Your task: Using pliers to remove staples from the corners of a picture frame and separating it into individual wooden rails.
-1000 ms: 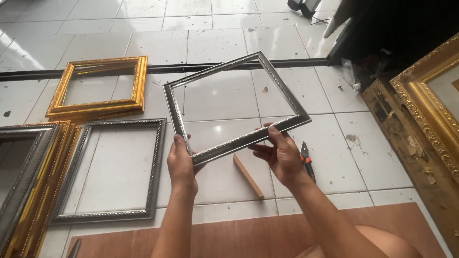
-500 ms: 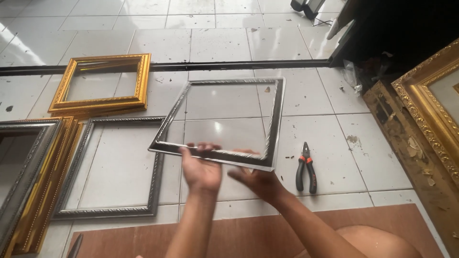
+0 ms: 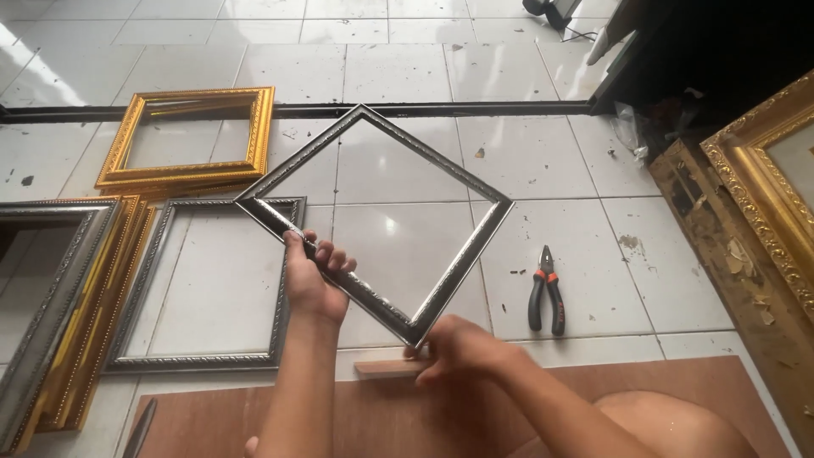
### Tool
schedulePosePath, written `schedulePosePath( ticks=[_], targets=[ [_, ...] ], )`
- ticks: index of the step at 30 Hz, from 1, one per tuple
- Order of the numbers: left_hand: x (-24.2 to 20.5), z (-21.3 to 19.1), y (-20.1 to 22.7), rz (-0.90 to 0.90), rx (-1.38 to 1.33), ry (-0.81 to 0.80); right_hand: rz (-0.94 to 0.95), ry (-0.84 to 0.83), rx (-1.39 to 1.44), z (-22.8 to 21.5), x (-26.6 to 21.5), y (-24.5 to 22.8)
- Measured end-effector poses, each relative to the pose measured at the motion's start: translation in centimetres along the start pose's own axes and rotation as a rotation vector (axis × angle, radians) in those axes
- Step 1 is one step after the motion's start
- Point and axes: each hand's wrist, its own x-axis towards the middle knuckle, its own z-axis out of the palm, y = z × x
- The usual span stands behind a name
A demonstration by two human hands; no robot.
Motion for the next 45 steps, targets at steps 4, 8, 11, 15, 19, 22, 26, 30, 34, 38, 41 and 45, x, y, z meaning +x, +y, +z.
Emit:
schedulePosePath(
  ticks=[4, 8, 11, 15, 19, 22, 26, 30, 34, 38, 41, 45],
  targets=[
    [1.2, -1.7, 1.8, -0.072, 0.26, -0.059, -0.275, 0.141, -0.061, -7.2, 7.4, 5.8],
    [1.0, -1.7, 2.9, -0.178, 0.419, -0.112, -0.279, 0.231, 0.759, -14.8, 10.1, 8.3],
    [2.2, -2.4, 1.8, -0.276, 0.51, -0.147, -0.294, -0.068, 0.708, -13.6, 2.9, 4.2],
    [3.0, -3.0, 1.0, -0.294, 0.463, -0.198, -0.302, -0.059, 0.706, -13.2, 7.2, 6.3],
    [-0.6, -1.1, 2.2, -0.339, 0.195, -0.35, -0.316, 0.01, 0.988, -12.7, 8.0, 5.0],
    [-1.3, -1.4, 0.0, -0.364, -0.087, -0.409, -0.366, 0.027, 1.191, -11.3, 8.7, 3.4],
    [-3.0, -0.1, -6.6, -0.413, -0.284, -0.376, -0.443, 0.116, 1.469, -7.8, 8.7, 1.5],
    [-3.9, 1.9, -11.7, -0.387, -0.216, -0.304, -0.478, 0.177, 1.551, -5.1, 7.2, 0.3],
    [-6.2, 3.4, -10.6, -0.314, -0.089, -0.201, -0.417, 0.064, 1.644, -3.5, 6.6, 0.4],
    [-7.7, 4.4, -9.3, -0.308, -0.062, -0.111, -0.378, -0.074, 1.703, -2.7, 5.6, -0.4],
    [-6.9, 3.1, -10.2, -0.33, -0.108, -0.088, -0.39, -0.034, 1.637, -2.3, 5.0, -0.5],
    [-7.2, 3.1, -10.5, -0.356, -0.218, -0.111, -0.412, -0.119, 1.715, -2.7, 6.7, 0.9]
  ],
)
